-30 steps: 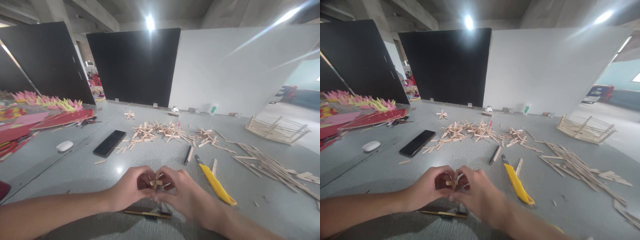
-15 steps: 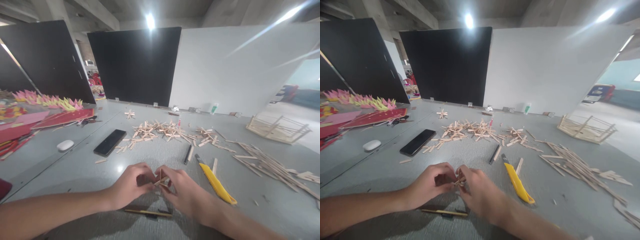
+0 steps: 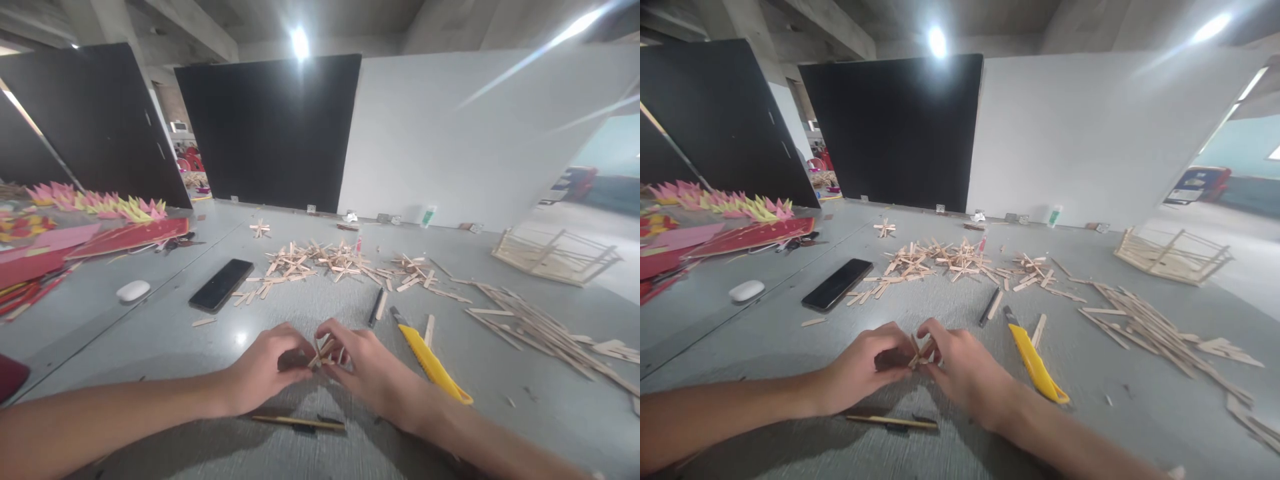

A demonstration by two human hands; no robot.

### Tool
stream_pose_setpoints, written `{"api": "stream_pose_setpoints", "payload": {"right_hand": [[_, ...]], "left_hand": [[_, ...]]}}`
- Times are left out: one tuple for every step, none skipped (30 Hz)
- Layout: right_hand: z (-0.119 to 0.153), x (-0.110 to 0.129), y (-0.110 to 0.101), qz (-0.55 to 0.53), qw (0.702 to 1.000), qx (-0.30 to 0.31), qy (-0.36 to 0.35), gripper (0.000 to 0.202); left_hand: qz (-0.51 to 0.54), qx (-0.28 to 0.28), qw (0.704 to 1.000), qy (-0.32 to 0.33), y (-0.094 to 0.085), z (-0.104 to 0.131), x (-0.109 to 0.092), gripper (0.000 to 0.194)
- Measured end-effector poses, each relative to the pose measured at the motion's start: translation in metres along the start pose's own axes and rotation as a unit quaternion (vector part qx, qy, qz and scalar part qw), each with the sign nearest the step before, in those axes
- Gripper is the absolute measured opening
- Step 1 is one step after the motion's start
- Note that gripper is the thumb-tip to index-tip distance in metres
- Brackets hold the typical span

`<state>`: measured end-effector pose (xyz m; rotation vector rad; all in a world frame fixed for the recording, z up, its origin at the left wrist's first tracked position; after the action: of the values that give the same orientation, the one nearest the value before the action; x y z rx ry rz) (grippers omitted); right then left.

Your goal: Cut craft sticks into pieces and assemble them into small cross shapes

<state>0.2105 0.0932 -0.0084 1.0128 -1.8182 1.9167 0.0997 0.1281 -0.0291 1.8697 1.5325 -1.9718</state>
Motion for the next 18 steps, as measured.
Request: {"api": "stream_pose_setpoints", "payload": {"right_hand": [[-0.001, -0.001, 0.000, 0.006, 1.000, -0.002, -0.003, 0.027], [-0.001, -0.002, 0.000, 0.013, 1.000, -0.004, -0.007, 0.026], [-0.001, -0.002, 0.001, 0.020, 1.000, -0.006, -0.012, 0.026], [-0.001, -0.002, 0.001, 0.027, 0.999, -0.007, -0.017, 0.026], [-0.001, -0.002, 0.001, 0.032, 0.999, -0.006, -0.022, 0.027], [-0.001, -0.002, 0.001, 0.037, 0.999, -0.004, -0.027, 0.027], [0.000, -0.001, 0.001, 0.043, 0.999, -0.002, -0.030, 0.028], [0.000, -0.001, 0.000, 0.049, 0.998, -0.002, -0.031, 0.031], [0.000, 0.000, -0.002, 0.058, 0.998, -0.003, -0.031, 0.035], [0.000, 0.000, -0.004, 0.068, 0.997, -0.008, -0.030, 0.039], [0.000, 0.000, -0.006, 0.080, 0.996, -0.015, -0.030, 0.041], [0.000, 0.000, -0.009, 0.092, 0.995, -0.023, -0.030, 0.040], [0.001, 0.000, -0.011, 0.105, 0.994, -0.033, -0.030, 0.037], [0.001, 0.000, -0.013, 0.116, 0.992, -0.044, -0.029, 0.036], [0.001, -0.001, -0.015, 0.127, 0.990, -0.057, -0.028, 0.037], [0.002, -0.002, -0.017, 0.136, 0.988, -0.072, -0.026, 0.039], [0.002, -0.004, -0.019, 0.144, 0.985, -0.087, -0.026, 0.042], [0.002, -0.005, -0.021, 0.152, 0.983, -0.102, -0.026, 0.043]], "left_hand": [[-0.004, -0.002, 1.000, 0.011, -0.001, -0.001, -0.002, 0.010], [-0.008, -0.003, 1.000, 0.022, -0.001, -0.002, -0.005, 0.009], [-0.012, -0.006, 0.999, 0.033, -0.002, -0.003, -0.007, 0.009], [-0.015, -0.009, 0.999, 0.044, -0.003, -0.004, -0.008, 0.009], [-0.018, -0.011, 0.998, 0.053, -0.004, -0.005, -0.009, 0.009], [-0.021, -0.014, 0.998, 0.060, -0.004, -0.005, -0.009, 0.010], [-0.025, -0.017, 0.998, 0.063, -0.004, -0.006, -0.008, 0.010], [-0.029, -0.021, 0.997, 0.063, -0.004, -0.006, -0.006, 0.010], [-0.033, -0.025, 0.997, 0.060, -0.005, -0.006, -0.002, 0.010], [-0.038, -0.031, 0.997, 0.055, -0.006, -0.006, 0.001, 0.011], [-0.043, -0.038, 0.997, 0.050, -0.007, -0.006, 0.005, 0.012], [-0.048, -0.047, 0.997, 0.045, -0.009, -0.006, 0.009, 0.013], [-0.052, -0.055, 0.996, 0.039, -0.011, -0.007, 0.011, 0.013], [-0.056, -0.064, 0.996, 0.033, -0.014, -0.007, 0.014, 0.014], [-0.058, -0.073, 0.995, 0.026, -0.018, -0.008, 0.016, 0.014], [-0.059, -0.080, 0.995, 0.020, -0.021, -0.009, 0.016, 0.014], [-0.058, -0.086, 0.994, 0.015, -0.024, -0.010, 0.016, 0.014], [-0.056, -0.092, 0.994, 0.010, -0.026, -0.011, 0.015, 0.015]]}}
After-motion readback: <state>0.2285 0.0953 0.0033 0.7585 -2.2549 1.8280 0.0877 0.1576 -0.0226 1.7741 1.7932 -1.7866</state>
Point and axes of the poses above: each hand's wrist, its own z-axis away from the middle knuckle, its own y-axis out of the palm, x = y × z, the point moved 10 cm from there along -z, towards the middle knuckle, and after that the axes turned 5 degrees about y, right-handed, at the moved point
